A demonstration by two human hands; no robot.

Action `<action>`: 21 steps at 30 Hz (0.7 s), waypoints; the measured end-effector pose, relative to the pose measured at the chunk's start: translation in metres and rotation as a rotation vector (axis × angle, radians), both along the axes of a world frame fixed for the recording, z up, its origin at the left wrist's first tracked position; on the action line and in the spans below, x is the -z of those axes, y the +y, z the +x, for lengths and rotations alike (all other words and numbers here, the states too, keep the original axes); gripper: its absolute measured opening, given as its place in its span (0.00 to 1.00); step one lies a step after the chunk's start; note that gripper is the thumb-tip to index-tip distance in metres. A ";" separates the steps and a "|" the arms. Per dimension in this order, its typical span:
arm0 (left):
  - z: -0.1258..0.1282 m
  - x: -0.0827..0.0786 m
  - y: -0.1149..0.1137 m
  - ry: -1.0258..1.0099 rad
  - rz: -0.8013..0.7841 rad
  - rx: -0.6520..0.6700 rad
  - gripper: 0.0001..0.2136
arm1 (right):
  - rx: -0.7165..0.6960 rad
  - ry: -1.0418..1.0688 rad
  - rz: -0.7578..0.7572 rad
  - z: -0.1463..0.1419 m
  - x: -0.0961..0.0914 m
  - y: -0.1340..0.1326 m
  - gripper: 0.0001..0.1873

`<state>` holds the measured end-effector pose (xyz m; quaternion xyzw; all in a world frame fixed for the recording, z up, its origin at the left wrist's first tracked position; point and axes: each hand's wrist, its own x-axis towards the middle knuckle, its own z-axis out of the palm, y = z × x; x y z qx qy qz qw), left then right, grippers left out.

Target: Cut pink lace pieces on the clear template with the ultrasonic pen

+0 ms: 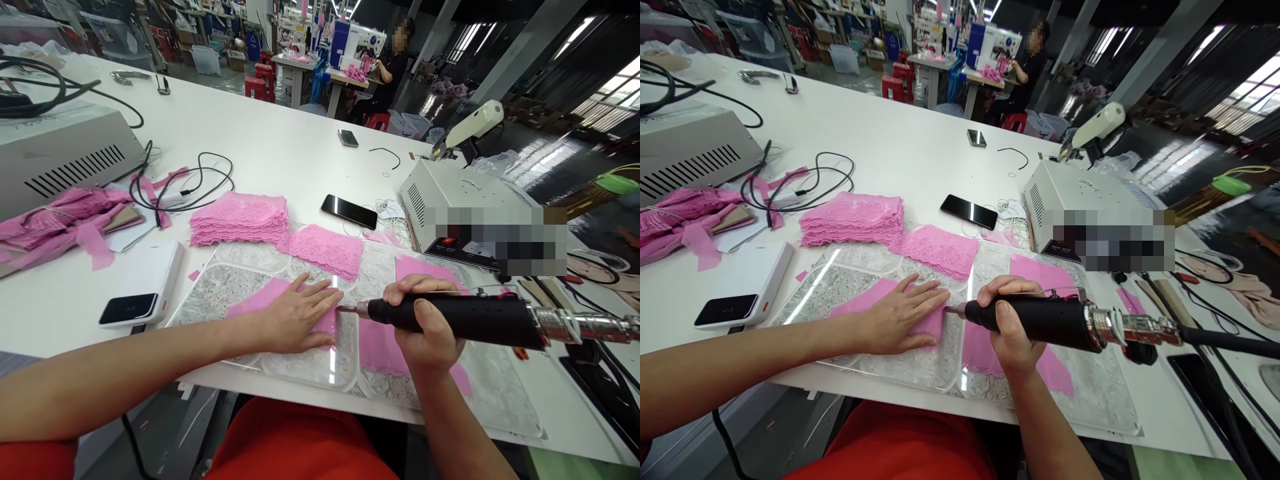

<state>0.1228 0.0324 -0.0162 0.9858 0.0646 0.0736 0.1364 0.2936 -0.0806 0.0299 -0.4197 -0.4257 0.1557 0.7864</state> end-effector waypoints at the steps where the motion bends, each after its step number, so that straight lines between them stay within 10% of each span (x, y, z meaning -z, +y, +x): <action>1: -0.001 -0.003 0.001 0.000 0.008 0.000 0.33 | 0.004 0.009 0.003 0.000 -0.001 0.000 0.04; 7: -0.039 -0.020 0.012 -0.077 0.138 -0.098 0.25 | 0.077 0.069 0.004 -0.002 -0.005 0.006 0.06; 21: -0.111 0.006 0.018 -0.086 0.224 -0.190 0.21 | 0.081 0.028 -0.054 -0.021 -0.001 0.038 0.05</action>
